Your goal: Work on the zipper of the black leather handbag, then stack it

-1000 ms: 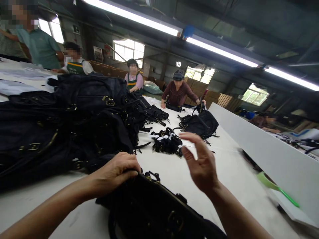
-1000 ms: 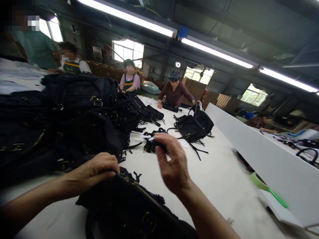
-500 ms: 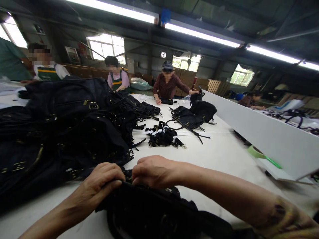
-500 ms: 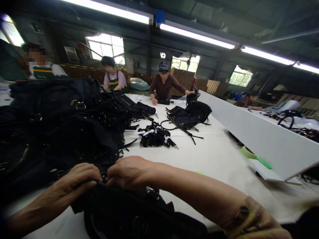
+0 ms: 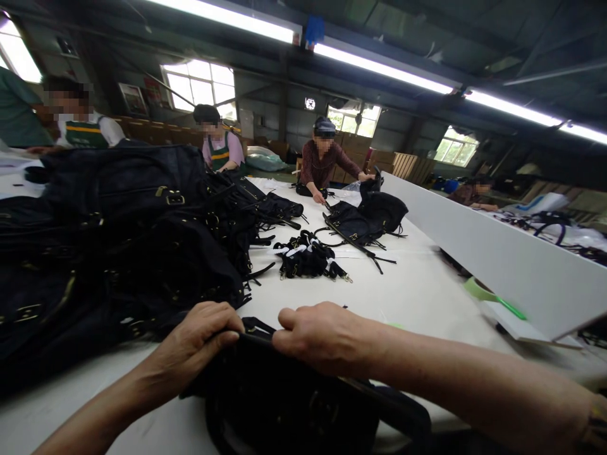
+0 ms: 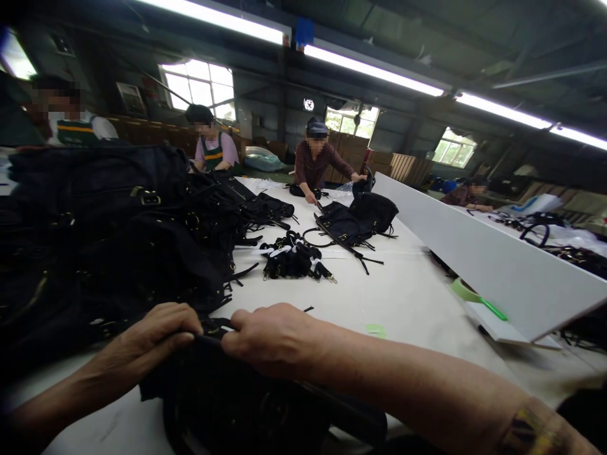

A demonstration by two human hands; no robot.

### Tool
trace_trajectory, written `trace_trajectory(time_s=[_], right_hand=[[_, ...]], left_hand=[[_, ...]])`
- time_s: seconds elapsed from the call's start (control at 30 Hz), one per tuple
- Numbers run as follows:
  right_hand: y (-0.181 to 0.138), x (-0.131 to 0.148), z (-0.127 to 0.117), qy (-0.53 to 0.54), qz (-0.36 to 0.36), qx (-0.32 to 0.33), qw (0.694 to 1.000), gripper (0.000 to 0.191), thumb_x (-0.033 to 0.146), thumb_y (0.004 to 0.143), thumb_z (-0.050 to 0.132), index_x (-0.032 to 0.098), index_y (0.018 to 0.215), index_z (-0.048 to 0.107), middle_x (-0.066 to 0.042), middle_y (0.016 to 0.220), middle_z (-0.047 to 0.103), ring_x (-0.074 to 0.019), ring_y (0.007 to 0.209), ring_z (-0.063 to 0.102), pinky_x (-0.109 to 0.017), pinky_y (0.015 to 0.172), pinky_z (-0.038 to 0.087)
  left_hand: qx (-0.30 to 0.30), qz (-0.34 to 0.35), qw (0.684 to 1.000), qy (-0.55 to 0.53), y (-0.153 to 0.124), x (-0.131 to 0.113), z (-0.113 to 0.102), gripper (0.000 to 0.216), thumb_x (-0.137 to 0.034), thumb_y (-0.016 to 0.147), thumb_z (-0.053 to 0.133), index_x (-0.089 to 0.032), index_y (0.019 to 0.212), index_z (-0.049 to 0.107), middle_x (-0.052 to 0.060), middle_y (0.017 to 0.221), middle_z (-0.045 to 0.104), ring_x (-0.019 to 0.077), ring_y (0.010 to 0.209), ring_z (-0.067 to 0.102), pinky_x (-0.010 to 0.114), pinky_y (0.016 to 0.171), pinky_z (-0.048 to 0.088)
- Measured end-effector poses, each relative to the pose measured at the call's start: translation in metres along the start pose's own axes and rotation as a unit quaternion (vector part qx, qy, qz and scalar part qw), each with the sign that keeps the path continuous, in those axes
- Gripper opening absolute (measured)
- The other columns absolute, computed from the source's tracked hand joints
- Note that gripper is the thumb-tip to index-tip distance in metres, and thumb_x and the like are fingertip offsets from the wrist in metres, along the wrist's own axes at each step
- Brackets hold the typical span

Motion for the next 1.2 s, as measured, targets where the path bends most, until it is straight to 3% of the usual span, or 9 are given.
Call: trace_trajectory(time_s=[0.23,0.4,0.53,0.6,0.7,0.8,0.9,1.07,1.2], right_hand=[[-0.001,-0.003,0.01,0.044,0.004,0.029,0.999,0.007,0.017,0.087,0.049,0.021,0.092,0.052,0.0,0.082,0.053,-0.0091,0.048,0.035,-0.024,0.04,0.022],[-0.003,-0.004,0.015,0.038,0.0,0.011,0.999,0.008,0.015,0.085,0.05,0.021,0.089,0.053,0.0,0.081,0.056,-0.0117,0.054,0.045,-0.027,0.044,0.024],[-0.007,-0.011,0.019,0.118,0.101,0.009,0.988,0.016,0.035,0.092,0.049,0.021,0.093,0.057,-0.003,0.085,0.063,-0.016,0.065,0.057,-0.027,0.052,0.03],[-0.01,-0.012,0.024,0.176,0.153,0.017,0.972,0.028,0.048,0.089,0.053,0.021,0.096,0.058,-0.004,0.086,0.066,-0.0197,0.072,0.061,-0.027,0.056,0.033],[-0.01,-0.013,0.034,0.22,0.187,0.03,0.957,0.024,0.044,0.087,0.054,0.021,0.093,0.059,-0.005,0.084,0.068,-0.0206,0.074,0.061,-0.027,0.06,0.035],[-0.011,-0.021,0.041,0.237,0.206,0.022,0.949,0.02,0.038,0.089,0.05,0.02,0.089,0.059,-0.005,0.083,0.067,-0.0194,0.075,0.06,-0.026,0.062,0.035],[-0.017,-0.029,0.044,0.257,0.22,0.004,0.941,0.017,0.035,0.088,0.05,0.02,0.085,0.057,-0.004,0.082,0.065,-0.017,0.072,0.057,-0.025,0.062,0.035],[-0.034,-0.033,0.04,0.299,0.242,-0.034,0.922,0.02,0.034,0.089,0.049,0.02,0.075,0.05,0.001,0.074,0.059,-0.0137,0.066,0.052,-0.024,0.06,0.034],[-0.056,-0.034,0.032,0.308,0.256,-0.048,0.915,0.023,0.034,0.088,0.051,0.021,0.07,0.047,0.002,0.071,0.056,-0.0134,0.065,0.051,-0.025,0.059,0.033]], left_hand=[[0.005,-0.009,1.0,-0.007,-0.002,0.0,0.0,0.025,-0.035,0.092,0.041,-0.024,0.082,0.062,-0.001,0.078,0.061,0.0173,0.081,0.054,0.028,0.077,0.04],[0.014,-0.017,1.0,-0.019,0.001,-0.005,0.0,0.025,-0.033,0.092,0.041,-0.022,0.084,0.062,0.0,0.082,0.062,0.0171,0.083,0.054,0.03,0.08,0.04],[-0.001,-0.037,0.999,-0.027,-0.002,-0.005,-0.001,0.023,-0.031,0.092,0.042,-0.022,0.084,0.063,0.0,0.084,0.063,0.017,0.086,0.055,0.031,0.083,0.04],[-0.027,-0.053,0.997,-0.049,-0.005,-0.003,-0.004,0.022,-0.033,0.091,0.044,-0.022,0.088,0.063,0.001,0.089,0.064,0.0174,0.091,0.056,0.032,0.087,0.042],[-0.135,-0.095,0.981,-0.098,-0.019,0.007,-0.019,0.025,-0.038,0.091,0.045,-0.023,0.105,0.06,0.004,0.109,0.062,0.0198,0.108,0.054,0.035,0.098,0.041],[-0.249,-0.179,0.944,-0.119,-0.046,0.03,-0.032,0.034,-0.046,0.09,0.046,-0.024,0.115,0.054,0.005,0.119,0.058,0.0225,0.115,0.052,0.037,0.099,0.042],[-0.301,-0.266,0.912,-0.089,-0.079,0.059,-0.03,0.04,-0.052,0.086,0.049,-0.023,0.113,0.055,0.006,0.113,0.062,0.0243,0.107,0.058,0.035,0.085,0.051],[-0.312,-0.357,0.88,0.023,-0.139,0.111,-0.025,0.042,-0.055,0.084,0.048,-0.024,0.111,0.057,0.008,0.116,0.062,0.0261,0.097,0.062,0.033,0.07,0.054],[-0.277,-0.433,0.852,0.096,-0.209,0.172,-0.04,0.037,-0.052,0.084,0.046,-0.025,0.109,0.052,0.006,0.114,0.062,0.0263,0.089,0.064,0.044,0.082,0.053]])
Point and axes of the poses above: each hand's wrist, its own y-axis towards the middle knuckle, its own z-axis out of the palm, x = y × z, the point moved 7 cm from there along y, towards the middle knuckle
